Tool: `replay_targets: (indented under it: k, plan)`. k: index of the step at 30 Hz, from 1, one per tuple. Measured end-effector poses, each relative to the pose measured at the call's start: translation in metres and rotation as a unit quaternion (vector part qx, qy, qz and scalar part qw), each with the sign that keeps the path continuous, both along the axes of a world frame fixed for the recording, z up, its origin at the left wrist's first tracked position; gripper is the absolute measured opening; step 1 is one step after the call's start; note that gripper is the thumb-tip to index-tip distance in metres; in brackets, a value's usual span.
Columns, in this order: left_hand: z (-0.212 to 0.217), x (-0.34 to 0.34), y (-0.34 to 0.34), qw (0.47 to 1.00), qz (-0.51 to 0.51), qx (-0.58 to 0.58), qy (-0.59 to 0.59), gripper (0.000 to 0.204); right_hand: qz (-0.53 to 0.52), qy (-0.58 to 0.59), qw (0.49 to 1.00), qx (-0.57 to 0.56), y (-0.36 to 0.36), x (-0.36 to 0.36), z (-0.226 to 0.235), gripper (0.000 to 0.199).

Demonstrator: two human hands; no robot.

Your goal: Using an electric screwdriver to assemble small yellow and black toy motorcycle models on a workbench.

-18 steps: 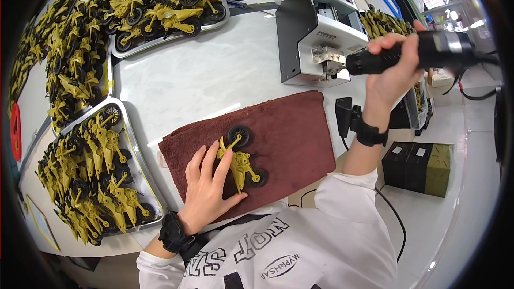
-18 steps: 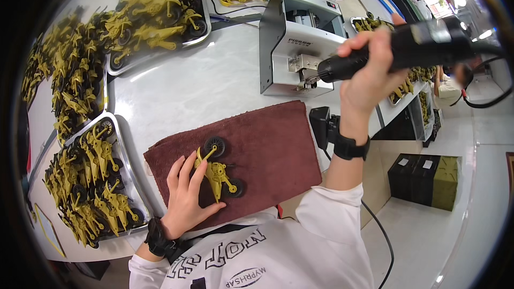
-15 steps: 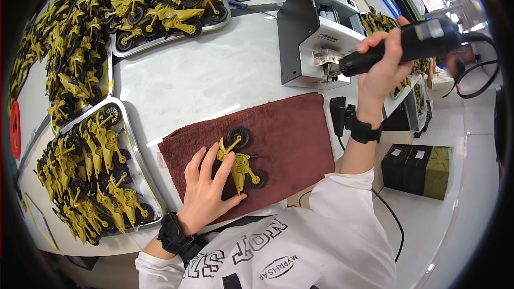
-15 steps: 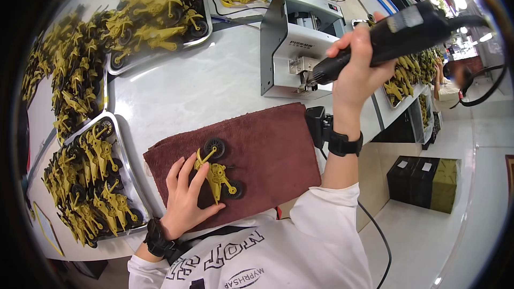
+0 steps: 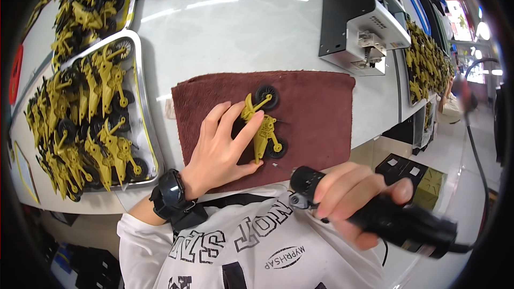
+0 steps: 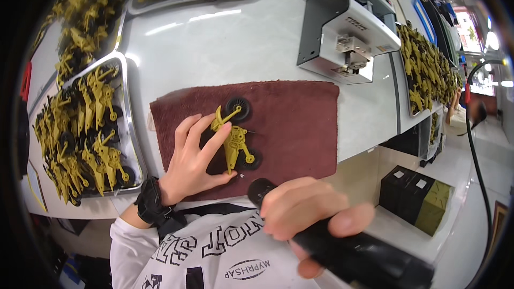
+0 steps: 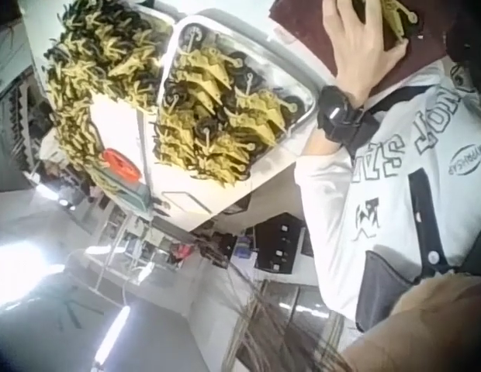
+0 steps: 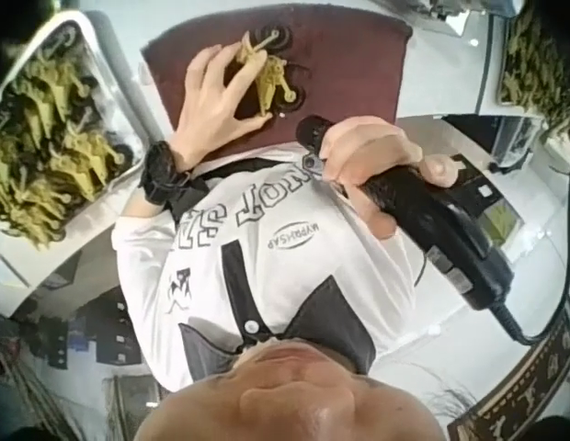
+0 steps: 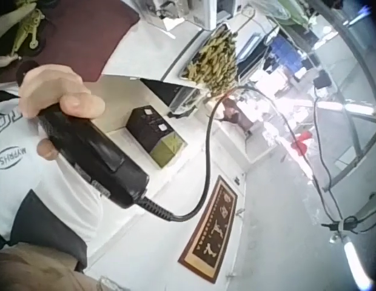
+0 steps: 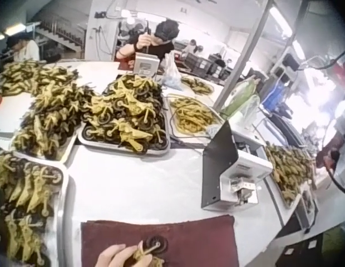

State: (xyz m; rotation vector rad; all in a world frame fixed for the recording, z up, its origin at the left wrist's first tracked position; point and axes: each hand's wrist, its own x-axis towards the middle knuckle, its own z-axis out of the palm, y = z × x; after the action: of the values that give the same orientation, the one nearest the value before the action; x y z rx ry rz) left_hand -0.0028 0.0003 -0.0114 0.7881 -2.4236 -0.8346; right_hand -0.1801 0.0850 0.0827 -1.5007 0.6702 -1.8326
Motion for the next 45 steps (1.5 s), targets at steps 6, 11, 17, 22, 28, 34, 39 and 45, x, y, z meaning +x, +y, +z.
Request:
replay_targets:
  k: [6, 11, 17, 22, 28, 34, 39, 45]
  plan:
    - [-0.004, 0.003, -0.002, 1.000, -0.002, -0.011, 0.018, 0.079, 0.009, 0.030, 0.999, -0.008, -0.010, 0.021, -0.014, 0.063]
    - [-0.010, 0.006, 0.001, 0.999, 0.016, -0.034, 0.039, 0.078, 0.132, 0.124, 0.980, 0.077, -0.022, 0.009, -0.018, 0.069]
    - [-0.010, 0.002, 0.002, 0.997, 0.027, -0.047, 0.049, 0.076, 0.087, 0.092, 0.988, 0.086, -0.021, 0.019, -0.013, 0.068]
    - [-0.010, 0.004, 0.003, 0.996, 0.035, -0.069, 0.046, 0.078, 0.117, 0.133, 0.981, 0.077, -0.026, 0.017, -0.017, 0.073]
    - [-0.012, 0.003, 0.001, 0.995, 0.035, -0.085, 0.043, 0.078, 0.114, 0.114, 0.984, 0.081, -0.032, 0.026, -0.017, 0.058]
    - [-0.007, 0.003, 0.000, 0.996, 0.030, -0.080, 0.030, 0.078, 0.169, 0.137, 0.971, 0.100, -0.037, 0.009, -0.020, 0.060]
    - [-0.002, -0.002, -0.001, 0.998, 0.026, -0.055, 0.006, 0.080, 0.030, 0.095, 0.995, 0.004, -0.034, -0.014, 0.014, 0.056]
    - [0.002, -0.003, -0.001, 0.999, 0.018, -0.041, -0.010, 0.079, -0.395, -0.056, 0.917, 0.016, -0.093, -0.132, 0.062, 0.029]
